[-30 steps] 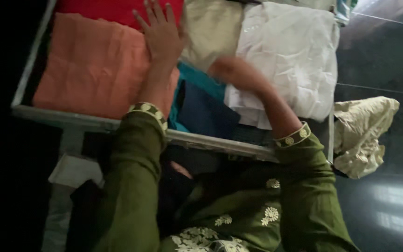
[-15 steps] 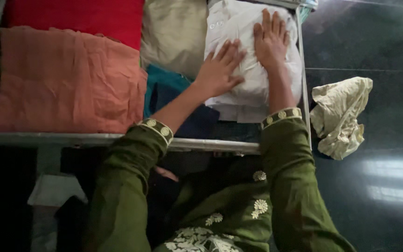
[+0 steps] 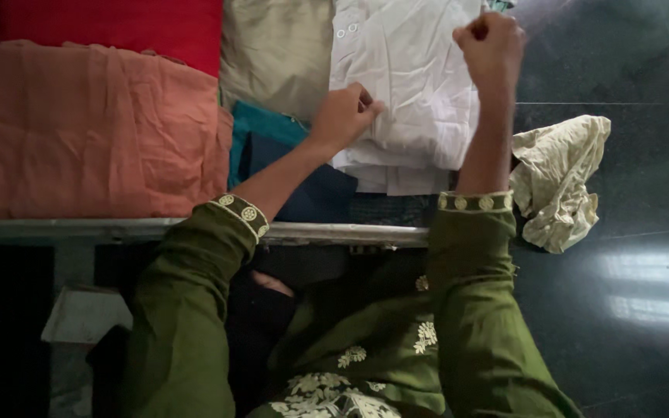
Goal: The person folds several pieces of clothing, including a peach-colored shirt, a white shirt, and a dark blue garment, by hand. They smooth and align each item before placing it into a metal drawer alongside other folded clothes.
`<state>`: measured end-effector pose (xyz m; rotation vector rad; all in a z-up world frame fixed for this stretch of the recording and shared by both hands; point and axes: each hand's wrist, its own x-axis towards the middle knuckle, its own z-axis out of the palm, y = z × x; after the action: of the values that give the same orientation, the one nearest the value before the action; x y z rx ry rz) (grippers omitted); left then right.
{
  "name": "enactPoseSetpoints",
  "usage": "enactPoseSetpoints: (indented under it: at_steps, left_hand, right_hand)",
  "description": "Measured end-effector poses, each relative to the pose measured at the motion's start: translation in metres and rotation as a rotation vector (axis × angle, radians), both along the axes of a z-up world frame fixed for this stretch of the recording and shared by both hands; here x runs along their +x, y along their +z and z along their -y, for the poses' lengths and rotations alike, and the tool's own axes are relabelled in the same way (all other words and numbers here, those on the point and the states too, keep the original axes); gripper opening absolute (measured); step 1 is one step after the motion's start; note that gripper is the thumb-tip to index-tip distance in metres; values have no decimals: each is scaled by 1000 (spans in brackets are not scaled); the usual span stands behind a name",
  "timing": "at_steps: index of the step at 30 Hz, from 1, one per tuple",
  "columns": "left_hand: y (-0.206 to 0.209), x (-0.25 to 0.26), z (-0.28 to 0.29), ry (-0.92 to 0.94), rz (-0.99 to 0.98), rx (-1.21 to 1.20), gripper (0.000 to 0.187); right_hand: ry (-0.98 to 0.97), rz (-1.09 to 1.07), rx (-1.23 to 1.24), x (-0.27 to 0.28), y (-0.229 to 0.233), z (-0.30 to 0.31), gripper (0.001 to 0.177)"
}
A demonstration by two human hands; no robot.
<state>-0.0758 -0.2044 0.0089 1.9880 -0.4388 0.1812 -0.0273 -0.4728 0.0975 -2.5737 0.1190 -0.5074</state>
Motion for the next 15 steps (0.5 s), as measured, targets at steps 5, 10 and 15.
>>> enactPoseSetpoints:
  at_steps: [5, 10, 15]
  left_hand:
    - [-14, 7, 1, -101, -23, 13, 34]
    - [-30, 25, 9, -199, -128, -248, 23]
    - [-42, 28, 14, -313, -437, -436, 20]
  right_hand:
    - [180, -657, 223, -27, 6, -4, 46]
    - [170, -607, 182, -17, -8, -7, 45]
    - [152, -610, 237, -18, -12, -9, 40]
